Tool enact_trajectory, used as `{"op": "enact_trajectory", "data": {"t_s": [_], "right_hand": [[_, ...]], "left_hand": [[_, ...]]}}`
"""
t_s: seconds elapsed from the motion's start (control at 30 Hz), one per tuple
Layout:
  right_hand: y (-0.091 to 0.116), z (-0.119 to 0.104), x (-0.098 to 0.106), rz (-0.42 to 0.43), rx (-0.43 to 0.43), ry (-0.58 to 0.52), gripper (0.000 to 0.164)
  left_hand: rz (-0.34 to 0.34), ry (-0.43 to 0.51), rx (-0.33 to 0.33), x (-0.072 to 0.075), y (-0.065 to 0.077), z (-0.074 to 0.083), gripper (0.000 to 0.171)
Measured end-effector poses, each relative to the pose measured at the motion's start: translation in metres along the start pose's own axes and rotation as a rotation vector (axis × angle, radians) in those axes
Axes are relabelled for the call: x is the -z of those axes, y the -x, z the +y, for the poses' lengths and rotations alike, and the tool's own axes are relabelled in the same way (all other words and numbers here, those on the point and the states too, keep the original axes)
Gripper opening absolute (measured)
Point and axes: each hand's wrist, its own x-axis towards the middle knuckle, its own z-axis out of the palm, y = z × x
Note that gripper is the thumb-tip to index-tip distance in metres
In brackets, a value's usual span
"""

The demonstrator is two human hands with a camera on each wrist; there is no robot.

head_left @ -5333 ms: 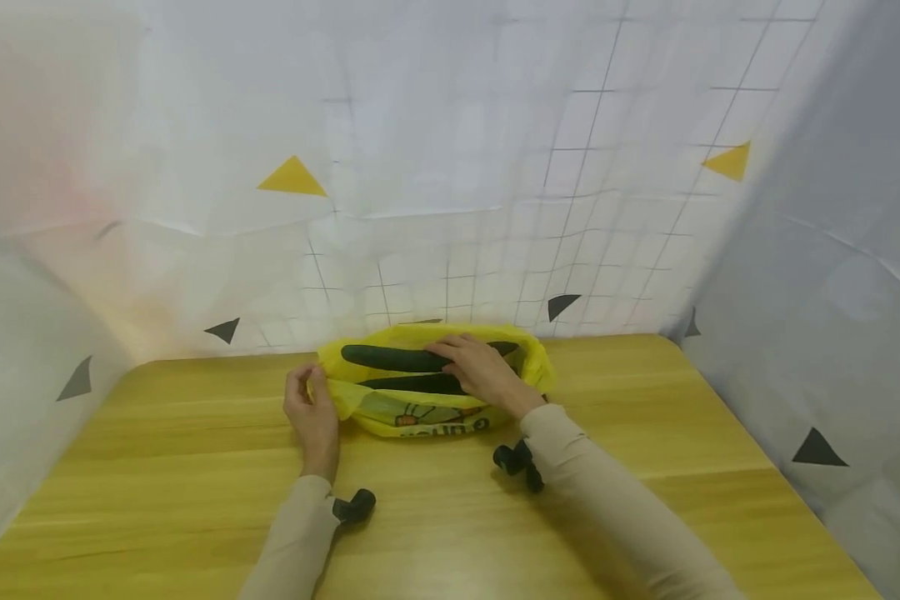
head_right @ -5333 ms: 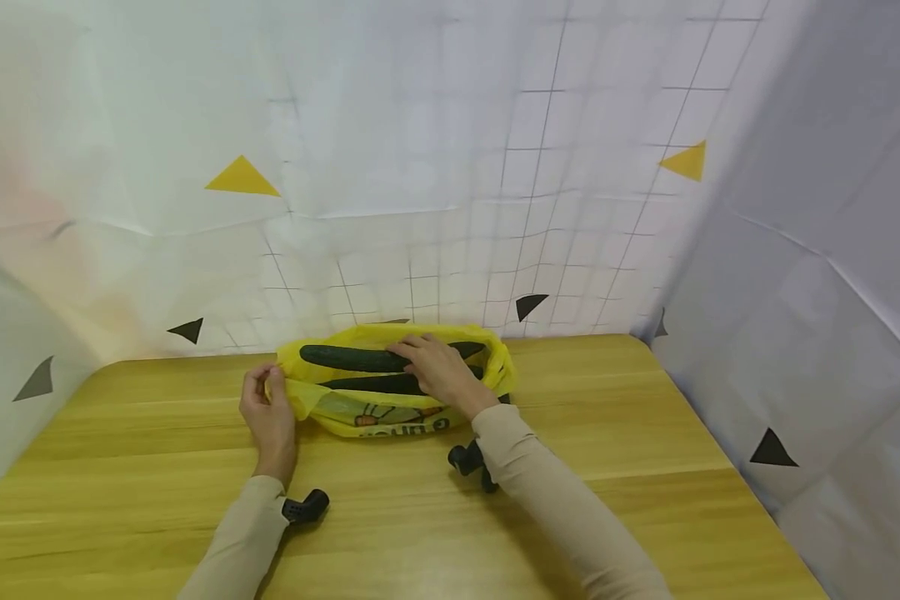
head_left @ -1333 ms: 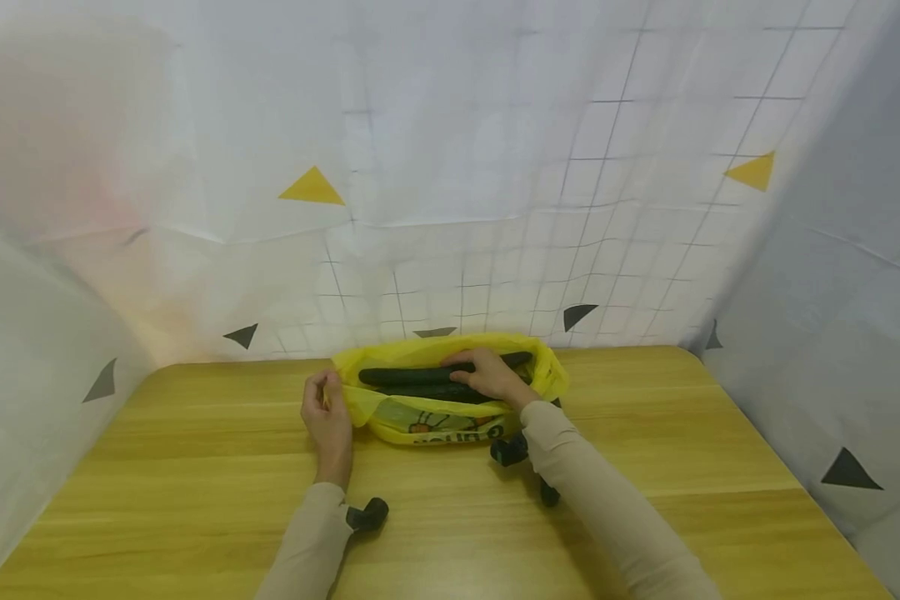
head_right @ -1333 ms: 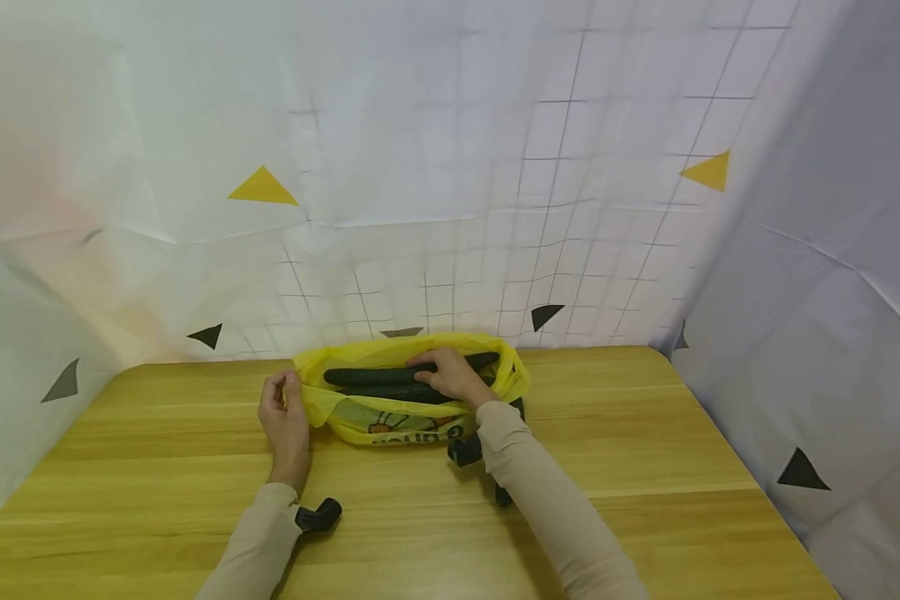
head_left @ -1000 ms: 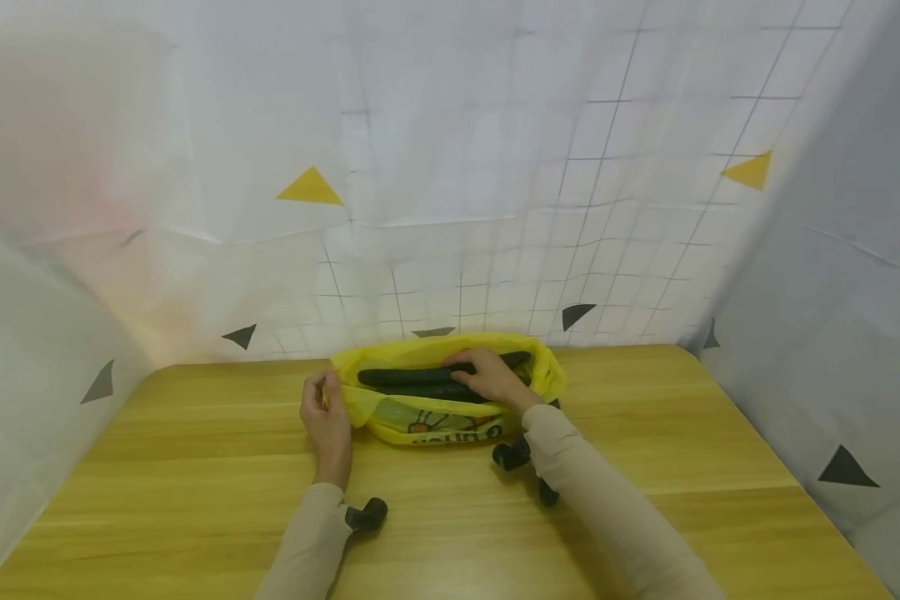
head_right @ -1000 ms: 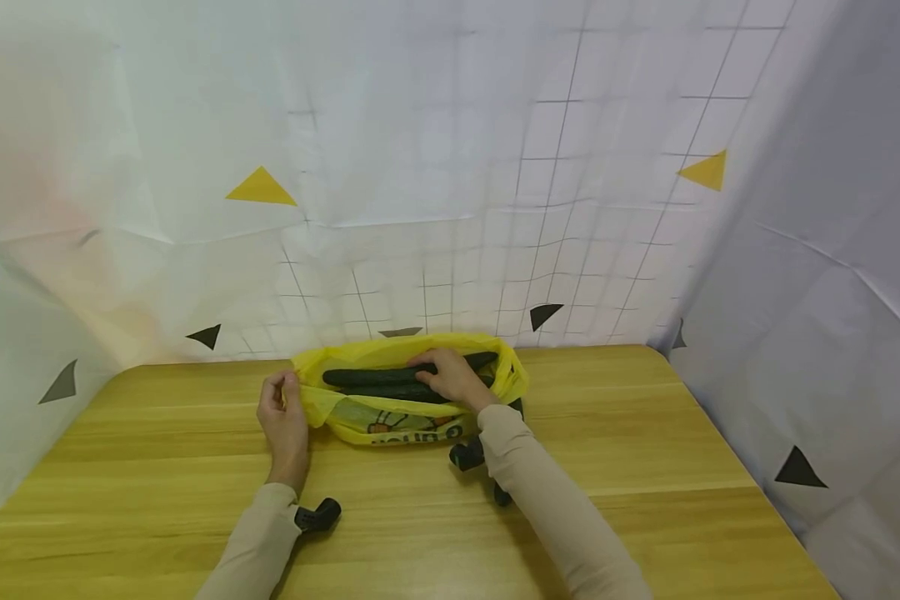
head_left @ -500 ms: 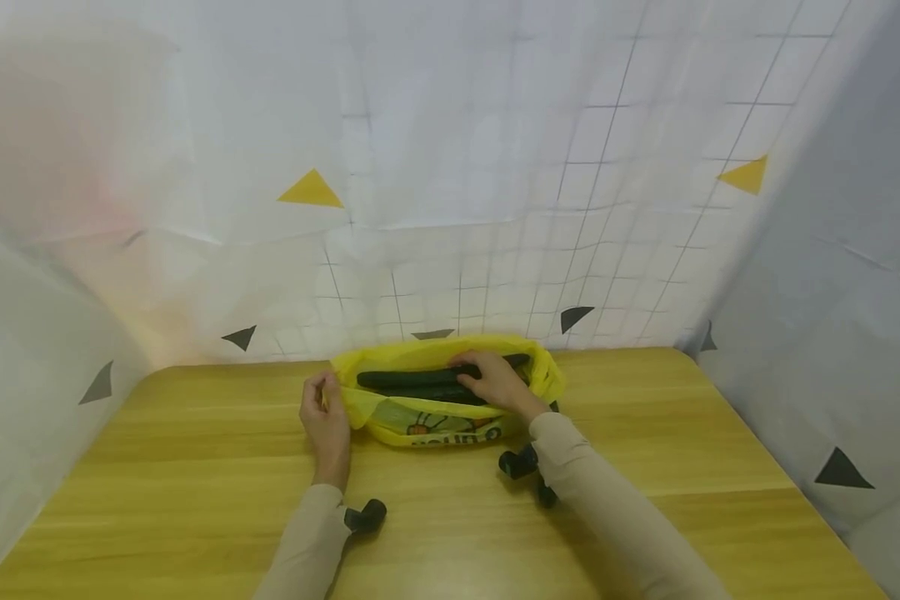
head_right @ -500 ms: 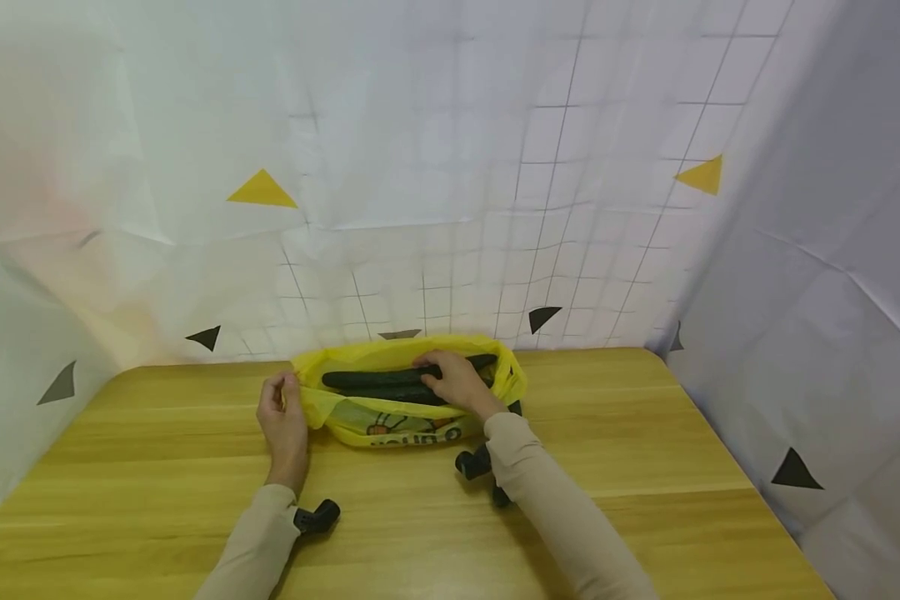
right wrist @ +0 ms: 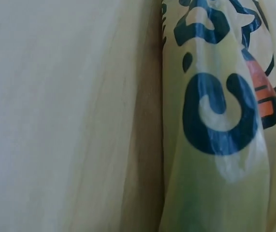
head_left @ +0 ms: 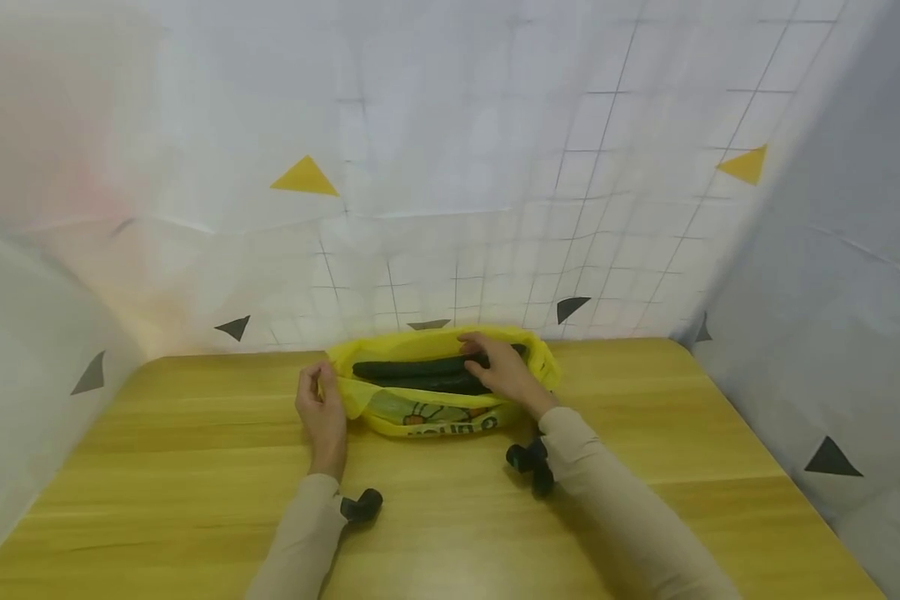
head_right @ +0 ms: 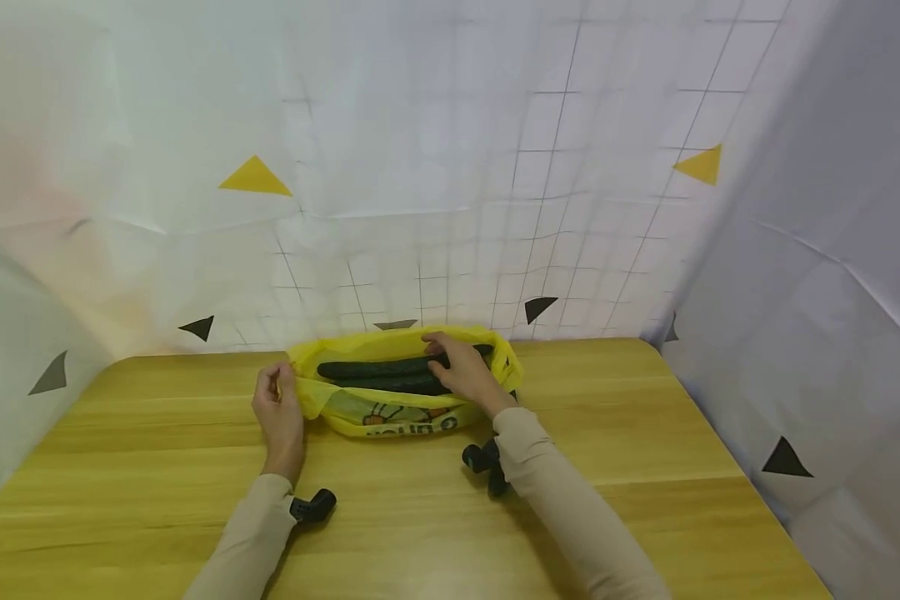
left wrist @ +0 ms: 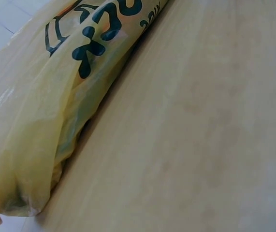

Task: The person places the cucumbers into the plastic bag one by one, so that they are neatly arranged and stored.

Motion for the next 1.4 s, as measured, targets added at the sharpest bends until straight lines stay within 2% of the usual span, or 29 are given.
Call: {"op": "enact_trajectory", "data": {"t_s": [0.37, 0.67, 0.87, 1.1, 1.27, 1.4], "right_hand": [[0.015, 0.002, 0.006, 0.099, 0.018, -0.055, 0.044], [0.028, 0.002, 0.011, 0.122, 0.032, -0.11, 0.046], [0.039, 0.003, 0.018, 0.231, 0.071, -0.162, 0.047], [0.051, 0.003, 0.027, 0.29, 0.125, -0.159, 0.049], [0.058, 0.004, 0.032, 0.365, 0.107, -0.197, 0.048], [0.068, -0.005, 0.041, 0.419, 0.093, -0.272, 0.047]], "left_hand": [[0.004, -0.012, 0.041, 0.002, 0.002, 0.001, 0.029], [-0.001, -0.004, 0.035, 0.003, 0.003, -0.002, 0.032], [-0.008, 0.009, 0.018, 0.003, 0.002, -0.003, 0.032], [-0.004, 0.006, 0.01, 0.002, 0.002, -0.003, 0.032], [-0.001, -0.005, 0.005, 0.001, 0.002, -0.001, 0.032], [0.0, -0.011, 0.015, 0.001, 0.002, 0.001, 0.032]]}}
